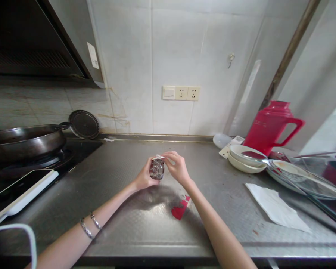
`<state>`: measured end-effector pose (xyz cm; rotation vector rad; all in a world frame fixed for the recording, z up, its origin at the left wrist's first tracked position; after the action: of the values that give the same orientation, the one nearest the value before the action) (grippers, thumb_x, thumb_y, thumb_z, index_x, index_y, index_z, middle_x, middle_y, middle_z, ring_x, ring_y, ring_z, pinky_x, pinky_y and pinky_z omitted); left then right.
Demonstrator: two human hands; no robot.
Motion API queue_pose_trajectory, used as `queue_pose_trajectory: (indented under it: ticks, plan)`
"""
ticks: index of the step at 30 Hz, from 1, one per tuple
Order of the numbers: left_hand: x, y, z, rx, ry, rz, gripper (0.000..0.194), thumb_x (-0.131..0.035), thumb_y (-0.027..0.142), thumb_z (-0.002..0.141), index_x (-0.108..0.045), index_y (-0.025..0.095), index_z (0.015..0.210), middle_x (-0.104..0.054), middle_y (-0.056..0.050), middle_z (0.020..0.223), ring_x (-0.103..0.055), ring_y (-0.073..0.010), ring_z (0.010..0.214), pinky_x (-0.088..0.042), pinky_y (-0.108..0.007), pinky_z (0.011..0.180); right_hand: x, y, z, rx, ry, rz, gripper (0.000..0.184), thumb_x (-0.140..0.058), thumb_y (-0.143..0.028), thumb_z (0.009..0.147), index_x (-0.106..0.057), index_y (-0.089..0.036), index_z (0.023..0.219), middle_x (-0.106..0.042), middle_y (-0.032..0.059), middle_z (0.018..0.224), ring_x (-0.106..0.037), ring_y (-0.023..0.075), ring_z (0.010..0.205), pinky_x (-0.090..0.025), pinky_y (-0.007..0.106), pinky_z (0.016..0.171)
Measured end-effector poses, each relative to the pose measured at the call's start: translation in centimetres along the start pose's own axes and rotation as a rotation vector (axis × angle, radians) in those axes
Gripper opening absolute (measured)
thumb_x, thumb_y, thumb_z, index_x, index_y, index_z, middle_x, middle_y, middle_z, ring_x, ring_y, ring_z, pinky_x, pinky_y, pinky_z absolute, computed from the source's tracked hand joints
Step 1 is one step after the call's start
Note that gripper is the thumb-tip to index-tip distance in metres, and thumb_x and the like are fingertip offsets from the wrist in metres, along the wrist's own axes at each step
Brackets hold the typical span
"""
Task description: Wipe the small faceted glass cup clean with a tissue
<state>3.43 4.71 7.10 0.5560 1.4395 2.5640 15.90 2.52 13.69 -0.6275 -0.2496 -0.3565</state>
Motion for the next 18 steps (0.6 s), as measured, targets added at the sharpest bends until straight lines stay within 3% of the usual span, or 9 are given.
queue_pose_trajectory:
  ticks: [6, 12, 18]
  plan:
    - [0.2, -0.4, 0.0, 0.009, 0.019, -0.023, 0.082, -0.070, 0.003, 0.048, -0.038, 0.021, 0.121, -0.056, -0.005, 0.104, -0.057, -0.0166, 0.084, -0.044, -0.026, 0.071, -1.6, 1.4, -0.3, -0.178, -0.169, 0.193, 0.025, -0.055, -0.039, 0.086, -0.071, -0.021, 0.096, -0.072, 0.0071, 0.093, -0.067, 0.0216, 0.088, -0.052, 0.032, 0.078]
    - [0.0, -0.5, 0.0, 0.032, 0.015, -0.141, 0.083, -0.071, 0.003, 0.050, -0.036, 0.021, 0.123, -0.056, -0.004, 0.101, -0.058, -0.0156, 0.081, -0.046, -0.026, 0.071, -2.6, 1.6, -0.6, -0.210, -0.189, 0.249, 0.033, -0.052, -0.045, 0.087, -0.068, -0.021, 0.103, -0.071, 0.0073, 0.102, -0.064, 0.0212, 0.093, -0.050, 0.032, 0.083]
    - [-0.9, -0.7, 0.0, 0.084, -0.056, -0.238, 0.081, -0.075, 0.003, 0.049, -0.036, 0.021, 0.118, -0.054, -0.002, 0.096, -0.057, -0.0125, 0.076, -0.044, -0.024, 0.065, -2.1, 0.6, -0.7, -0.211, -0.178, 0.233, 0.031, -0.050, -0.042, 0.089, -0.069, -0.020, 0.098, -0.072, 0.0065, 0.097, -0.065, 0.0216, 0.092, -0.050, 0.031, 0.080]
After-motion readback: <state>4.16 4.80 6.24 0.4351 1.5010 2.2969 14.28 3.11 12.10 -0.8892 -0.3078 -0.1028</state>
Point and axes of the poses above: each hand's wrist, its own z-axis towards the middle knuckle, its own x-axis out of the back of the hand, y = z × x, the point moved 9 cm from there along z, towards the middle knuckle
